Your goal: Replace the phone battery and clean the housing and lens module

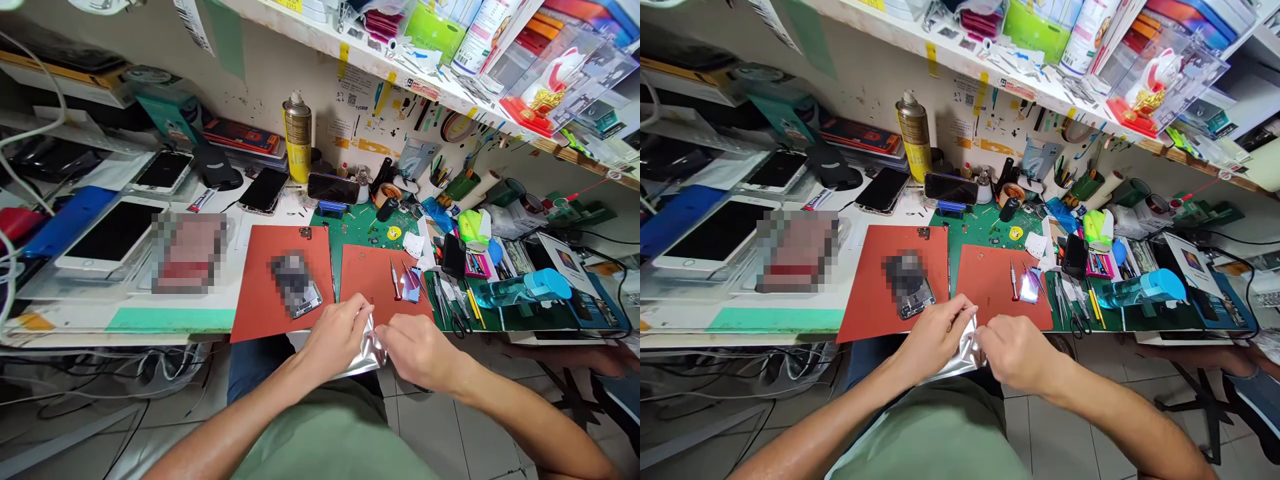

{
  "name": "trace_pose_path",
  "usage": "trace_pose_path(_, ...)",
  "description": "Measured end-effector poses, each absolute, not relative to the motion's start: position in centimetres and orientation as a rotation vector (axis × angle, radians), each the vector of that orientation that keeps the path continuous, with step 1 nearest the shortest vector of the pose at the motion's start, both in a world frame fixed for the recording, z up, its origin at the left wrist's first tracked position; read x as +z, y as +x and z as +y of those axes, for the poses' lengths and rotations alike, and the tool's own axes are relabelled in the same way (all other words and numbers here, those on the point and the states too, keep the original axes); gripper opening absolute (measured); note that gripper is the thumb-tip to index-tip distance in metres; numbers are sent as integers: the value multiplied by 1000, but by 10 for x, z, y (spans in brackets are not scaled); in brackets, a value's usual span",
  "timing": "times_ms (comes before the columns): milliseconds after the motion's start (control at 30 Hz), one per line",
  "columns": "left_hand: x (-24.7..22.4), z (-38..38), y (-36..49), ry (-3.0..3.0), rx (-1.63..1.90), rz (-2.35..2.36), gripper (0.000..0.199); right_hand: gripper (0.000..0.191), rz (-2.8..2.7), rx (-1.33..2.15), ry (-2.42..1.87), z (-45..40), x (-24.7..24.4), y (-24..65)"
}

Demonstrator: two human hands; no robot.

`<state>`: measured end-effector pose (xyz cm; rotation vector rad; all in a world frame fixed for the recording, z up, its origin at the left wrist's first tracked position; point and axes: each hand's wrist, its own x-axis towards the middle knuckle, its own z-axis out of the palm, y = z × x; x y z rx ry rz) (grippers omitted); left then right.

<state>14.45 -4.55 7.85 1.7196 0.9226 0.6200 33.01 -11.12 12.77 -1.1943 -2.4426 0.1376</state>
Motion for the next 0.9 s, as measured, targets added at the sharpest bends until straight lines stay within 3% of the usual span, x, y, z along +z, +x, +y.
trace_pose_path(100, 66, -35, 140, 1603, 713, 1089, 32, 25, -2585, -167, -838, -140, 136, 325)
trace_pose_path(167, 60, -29, 134, 1528, 788, 1186, 32, 18, -2592, -138, -732, -164, 140, 330)
trace_pose_path(333, 62, -32, 120, 1470, 899, 1225, 35, 21, -1964, 190, -1299, -209, 127, 364)
trace_pose_path(433, 65, -40, 119, 1460, 918, 1216, 36, 17, -1428, 601, -1692, -218, 98, 390)
trace_pose_path(533, 63, -49, 123, 1445, 889, 1177, 37, 41, -1057, 1262, -1897, -227, 52, 415)
trace_pose_path(600, 61, -57, 126, 1387, 866, 1131, 37, 44, -904, 1519, -2041, -237, 17, 431)
trace_pose_path(700, 54, -69, 129, 1216, 828, 1052, 39, 30, -626, 1426, -2263, -260, -31, 453)
trace_pose_path(900, 42, -87, 131, 968, 640, 1014, 43, 40, -295, 985, -2563, -288, -69, 487)
